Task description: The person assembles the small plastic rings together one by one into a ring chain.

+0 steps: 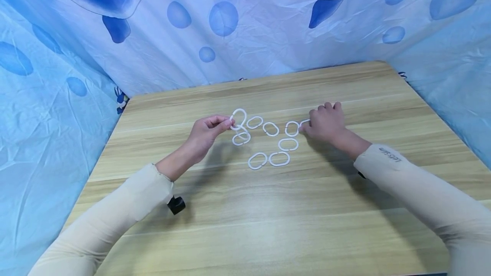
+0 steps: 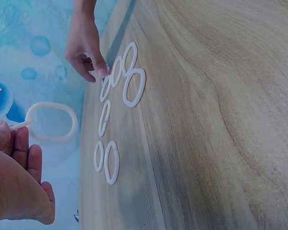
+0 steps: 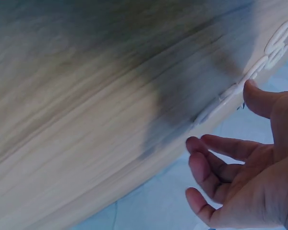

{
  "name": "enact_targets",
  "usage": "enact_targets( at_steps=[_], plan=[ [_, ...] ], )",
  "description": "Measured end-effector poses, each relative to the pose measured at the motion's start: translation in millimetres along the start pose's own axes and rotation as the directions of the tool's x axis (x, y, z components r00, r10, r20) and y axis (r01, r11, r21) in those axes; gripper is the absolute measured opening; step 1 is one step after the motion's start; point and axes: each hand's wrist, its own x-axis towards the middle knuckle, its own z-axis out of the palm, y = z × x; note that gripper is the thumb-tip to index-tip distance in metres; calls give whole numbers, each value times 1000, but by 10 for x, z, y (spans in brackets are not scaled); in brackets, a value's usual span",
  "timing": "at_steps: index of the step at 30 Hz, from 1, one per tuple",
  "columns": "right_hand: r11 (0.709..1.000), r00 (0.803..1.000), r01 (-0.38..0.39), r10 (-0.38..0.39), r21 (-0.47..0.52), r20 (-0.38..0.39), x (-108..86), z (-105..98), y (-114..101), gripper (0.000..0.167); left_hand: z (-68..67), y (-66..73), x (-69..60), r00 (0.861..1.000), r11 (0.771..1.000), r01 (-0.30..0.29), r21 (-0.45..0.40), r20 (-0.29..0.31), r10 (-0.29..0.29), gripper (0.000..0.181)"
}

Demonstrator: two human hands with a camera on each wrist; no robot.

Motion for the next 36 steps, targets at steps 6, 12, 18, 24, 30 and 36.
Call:
enact_targets(
  at_steps=[6,12,18,24,30,36],
  plan=[
    [1000,1000,-14,14,-13,28,11,39,-59,45,-20,-9,-4,1000,1000,-2,6,2,2,22],
    [1000,999,-27,26,15,22,7,40,-99,46,-14,2,4,1000,1000,-4,0,1,4,22],
    [995,996,-79,76,57,52,37,32,-103,48,-3,9,2,1000,1000,11,14,-1,-11,21],
    [989,990,-115,106,98,92,74,35,-75,50,5,4,-2,1000,1000,17,1,-7,-17,22],
    [988,988,-111,98,108,118,71,22,-82,51,15,-4,-2,1000,999,11,-45,-9,-11,20],
    [993,996,-64,58,97,69,64,48,-73,43,11,-3,-1,1000,999,10,-36,-14,-11,19]
  ],
)
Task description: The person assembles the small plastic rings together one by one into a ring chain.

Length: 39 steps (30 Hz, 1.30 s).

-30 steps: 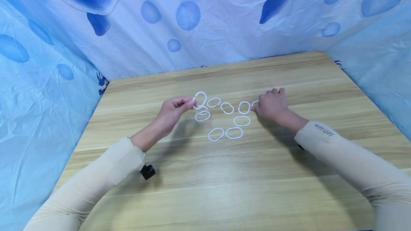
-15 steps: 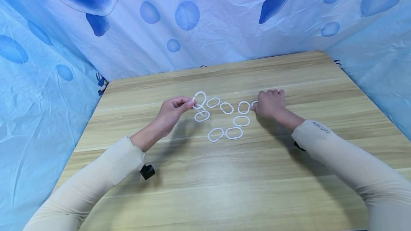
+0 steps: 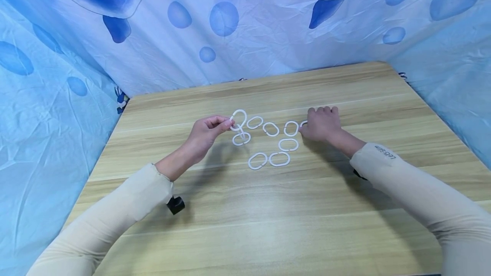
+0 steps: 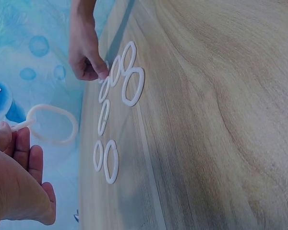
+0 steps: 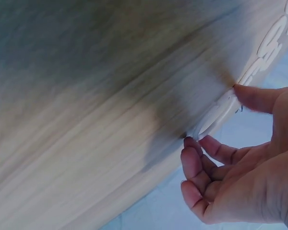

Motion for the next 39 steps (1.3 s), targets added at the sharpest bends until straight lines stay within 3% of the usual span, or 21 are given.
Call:
enact_targets(
  at_steps=[4,8,11,14,18,29,32,39],
  plan=[
    [999,998,40,-40,2,-47,0,4,-8,31,1,8,5,1000,1000,0,30,3,0,19],
    [993,987,105,-98,46,-131,12,-11,-22,35,5,8,12,1000,999,0,42,7,0,19],
    [979,959,179,-152,96,-240,47,-28,-27,41,11,5,14,1000,999,-1,45,6,0,20],
    [954,913,264,-201,140,-354,81,-38,-31,38,19,2,11,1000,999,5,40,10,-5,20],
    [923,863,345,-239,172,-445,89,-41,-35,35,29,-5,7,1000,999,11,36,23,-12,21],
    [869,811,445,-289,215,-508,100,-40,-96,36,43,-20,11,1000,998,10,58,15,-11,22],
    [845,813,462,-283,268,-510,110,-82,-166,36,51,-21,14,1000,998,11,58,17,-12,23],
    [789,848,453,-238,415,-473,128,-200,-403,38,62,-22,26,999,999,23,43,21,-24,22]
  ],
)
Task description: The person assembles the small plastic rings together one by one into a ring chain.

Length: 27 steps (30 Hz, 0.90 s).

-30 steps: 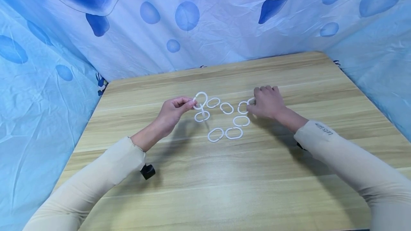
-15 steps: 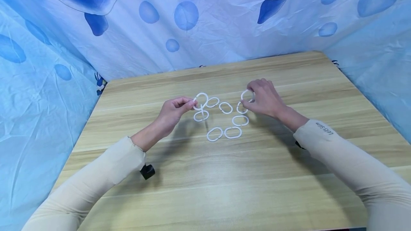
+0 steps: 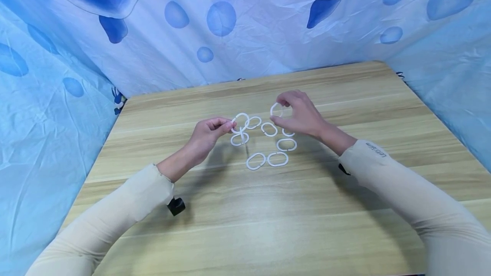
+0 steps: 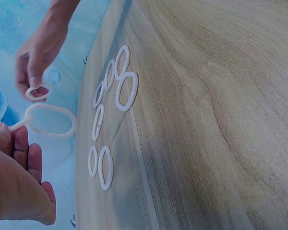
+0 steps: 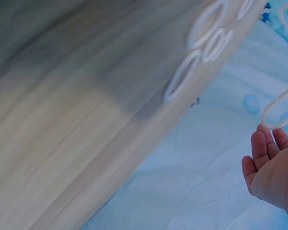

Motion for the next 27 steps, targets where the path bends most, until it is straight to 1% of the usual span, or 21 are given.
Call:
enact_targets(
  at_steps=[4,7,16,21,24,27],
  plan=[
    [997,1000,-15,15,73,-2,62,50,-117,39,2,0,-2,1000,1000,-3,3,4,3,20],
    [994,1000,-3,3,114,-5,93,95,-171,37,6,1,-1,1000,1000,-2,12,12,2,20],
    [980,1000,11,-11,199,3,170,214,-334,36,6,-24,16,1000,999,-1,32,17,0,22],
    [966,1000,24,-28,259,12,201,287,-454,38,1,-28,15,1000,999,-4,33,30,3,22],
    [956,999,48,-50,288,0,213,333,-509,39,-2,-32,16,999,999,-10,34,38,8,21],
    [952,996,90,-86,293,-27,230,360,-537,38,-4,-34,15,999,999,-6,38,41,5,21]
  ],
)
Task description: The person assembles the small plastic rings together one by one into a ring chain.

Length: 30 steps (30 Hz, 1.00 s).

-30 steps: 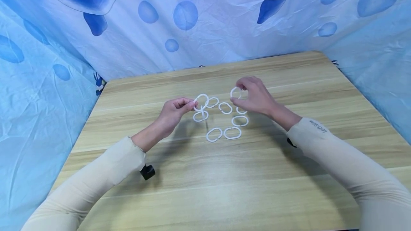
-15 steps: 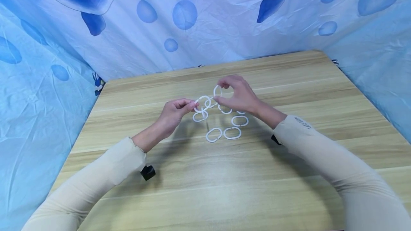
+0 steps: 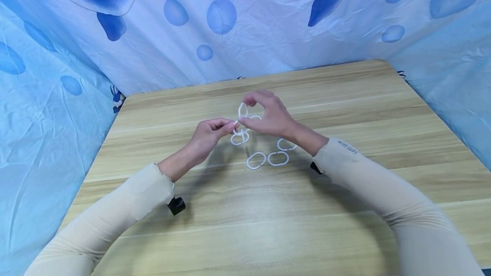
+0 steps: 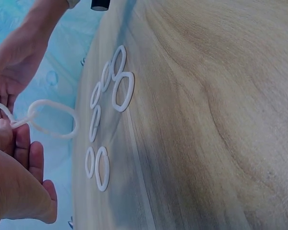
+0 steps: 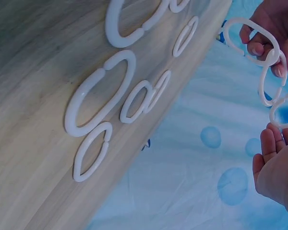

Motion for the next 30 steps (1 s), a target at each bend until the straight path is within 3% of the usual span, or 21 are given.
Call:
enact_targets(
  at_steps=[9,13,18,21,30],
  plan=[
    [998,998,64,-64,9,1,4,25,3,39,13,0,-17,1000,999,-6,37,15,5,21],
    [996,996,88,-88,19,23,-6,28,-100,39,12,6,-27,999,999,-3,39,32,2,21],
    [998,996,49,-52,37,76,-21,-26,-369,35,9,-6,-32,999,999,19,34,46,-21,19],
    [999,994,23,-28,43,107,-29,-37,-417,35,11,-20,-26,999,999,29,40,45,-31,18],
    [996,990,58,-66,66,126,-64,92,-8,34,19,23,-25,1000,999,-4,47,21,3,21]
  ],
)
